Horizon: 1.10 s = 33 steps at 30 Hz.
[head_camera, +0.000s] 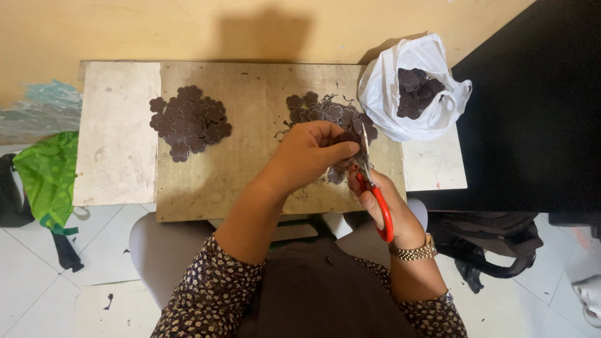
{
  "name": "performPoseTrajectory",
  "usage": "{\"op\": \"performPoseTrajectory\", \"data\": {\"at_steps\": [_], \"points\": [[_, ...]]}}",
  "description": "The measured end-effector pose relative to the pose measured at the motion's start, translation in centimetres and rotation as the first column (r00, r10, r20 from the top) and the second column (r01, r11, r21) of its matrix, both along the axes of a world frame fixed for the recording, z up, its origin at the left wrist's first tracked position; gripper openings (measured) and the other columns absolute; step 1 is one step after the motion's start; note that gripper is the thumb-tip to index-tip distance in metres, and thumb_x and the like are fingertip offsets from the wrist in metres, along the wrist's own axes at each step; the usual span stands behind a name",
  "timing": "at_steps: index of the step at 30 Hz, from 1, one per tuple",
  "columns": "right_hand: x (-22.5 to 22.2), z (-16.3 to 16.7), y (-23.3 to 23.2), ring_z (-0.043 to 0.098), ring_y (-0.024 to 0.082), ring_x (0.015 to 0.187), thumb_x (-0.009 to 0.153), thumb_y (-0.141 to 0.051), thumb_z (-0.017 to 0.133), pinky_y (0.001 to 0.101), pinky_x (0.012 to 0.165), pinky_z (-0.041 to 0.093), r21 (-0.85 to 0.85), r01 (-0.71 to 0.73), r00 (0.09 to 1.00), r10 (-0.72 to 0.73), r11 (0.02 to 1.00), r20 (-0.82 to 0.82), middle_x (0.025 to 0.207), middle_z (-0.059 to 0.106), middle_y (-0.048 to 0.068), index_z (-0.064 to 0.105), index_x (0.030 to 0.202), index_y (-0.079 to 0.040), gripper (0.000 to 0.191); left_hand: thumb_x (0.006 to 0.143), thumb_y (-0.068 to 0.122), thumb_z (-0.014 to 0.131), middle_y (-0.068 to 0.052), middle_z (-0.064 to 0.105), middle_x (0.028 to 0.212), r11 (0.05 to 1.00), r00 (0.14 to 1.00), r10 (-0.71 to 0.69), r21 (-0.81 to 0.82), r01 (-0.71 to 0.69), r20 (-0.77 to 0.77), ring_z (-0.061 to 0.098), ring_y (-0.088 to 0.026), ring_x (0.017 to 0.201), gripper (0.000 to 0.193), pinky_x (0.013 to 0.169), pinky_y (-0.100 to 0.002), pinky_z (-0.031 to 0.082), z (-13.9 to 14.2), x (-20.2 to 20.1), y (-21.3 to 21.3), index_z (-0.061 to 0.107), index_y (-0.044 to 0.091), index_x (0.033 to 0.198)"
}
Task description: The person uses red-handled scissors to cut dark brown material into small flower-like shapes. They hold each piece in the left hand and trim the edges with the right hand, placing finished pieces on the table and scraps into a white bag.
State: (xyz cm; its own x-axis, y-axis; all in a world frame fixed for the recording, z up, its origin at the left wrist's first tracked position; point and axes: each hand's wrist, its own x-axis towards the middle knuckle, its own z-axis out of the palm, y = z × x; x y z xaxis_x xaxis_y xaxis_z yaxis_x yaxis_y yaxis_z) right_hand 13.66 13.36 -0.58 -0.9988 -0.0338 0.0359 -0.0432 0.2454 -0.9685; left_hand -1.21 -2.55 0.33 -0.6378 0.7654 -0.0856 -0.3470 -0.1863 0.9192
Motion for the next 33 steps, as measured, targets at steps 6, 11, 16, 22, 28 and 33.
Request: {"op": "performPoseTrajectory", "data": {"at_steps": [6,11,16,22,28,33], "points": [[-0.3,-0.5,-0.2,0.039,0.011,0.076,0.094,-0.08,0.048,0.0256,0.068,0.037,-0.052,0.004,1.0,-0.004,0.999,0.0,0.081,0.041,-0.002,0.053,0.1,-0.005,0.075,0.09,0.014,0.077,-0.004,0.073,0.085,0.999,1.0,0.022,0.038,-0.022,0.002,0.068,-0.008,0.075,0.019,0.07,-0.023,0.058,-0.4,0.3,0.2,0.071,-0.003,0.098],[-0.3,-0.6,-0.6,0.044,0.012,0.079,0.093,-0.081,0.047,0.0258,0.07,0.039,-0.093,0.024,0.999,-0.026,0.995,-0.021,0.086,0.047,0.0,0.057,0.117,-0.001,0.084,0.09,0.014,0.077,-0.003,0.074,0.082,0.999,0.999,0.021,0.032,-0.022,0.04,0.067,-0.007,0.071,0.018,0.064,-0.021,0.054,0.0,0.7,0.5,0.07,-0.001,0.097],[-0.4,-0.8,-0.6,0.049,0.014,0.085,0.097,-0.081,0.041,0.0279,0.08,0.043,-0.09,-0.013,0.998,0.007,0.996,-0.066,0.091,0.052,0.002,0.056,0.113,-0.001,0.083,0.092,0.015,0.075,-0.003,0.069,0.073,1.0,0.999,-0.023,0.013,0.023,0.042,0.059,-0.007,0.057,0.016,0.052,-0.022,0.046,0.5,1.1,0.4,0.069,0.0,0.096],[-0.3,-0.1,-0.7,0.046,0.015,0.083,0.097,-0.081,0.041,0.0286,0.078,0.041,-0.123,-0.014,0.999,0.009,0.992,-0.038,0.089,0.049,0.003,0.054,0.104,-0.004,0.078,0.093,0.015,0.073,0.0,0.07,0.075,1.0,1.0,0.01,0.008,-0.01,0.014,0.06,-0.005,0.059,0.014,0.052,-0.021,0.046,0.0,1.4,0.8,0.068,0.003,0.1],[-0.4,0.4,-0.3,0.044,0.013,0.079,0.093,-0.083,0.043,0.026,0.074,0.04,-0.102,-0.026,0.999,0.029,0.994,0.027,0.086,0.049,0.0,0.054,0.106,-0.004,0.081,0.095,0.014,0.071,0.0,0.07,0.077,1.0,1.0,0.007,0.015,-0.007,0.009,0.06,-0.005,0.062,0.012,0.054,-0.022,0.047,-1.0,1.3,1.1,0.068,0.003,0.1],[-0.3,0.1,0.2,0.042,0.012,0.078,0.092,-0.082,0.045,0.0254,0.072,0.038,-0.113,-0.054,0.997,0.059,0.992,0.044,0.085,0.047,0.0,0.056,0.108,-0.004,0.08,0.095,0.012,0.071,-0.001,0.07,0.081,1.0,1.0,0.006,-0.01,-0.006,-0.028,0.063,-0.006,0.071,0.011,0.063,-0.022,0.05,-1.2,1.0,0.7,0.068,0.002,0.1]]}}
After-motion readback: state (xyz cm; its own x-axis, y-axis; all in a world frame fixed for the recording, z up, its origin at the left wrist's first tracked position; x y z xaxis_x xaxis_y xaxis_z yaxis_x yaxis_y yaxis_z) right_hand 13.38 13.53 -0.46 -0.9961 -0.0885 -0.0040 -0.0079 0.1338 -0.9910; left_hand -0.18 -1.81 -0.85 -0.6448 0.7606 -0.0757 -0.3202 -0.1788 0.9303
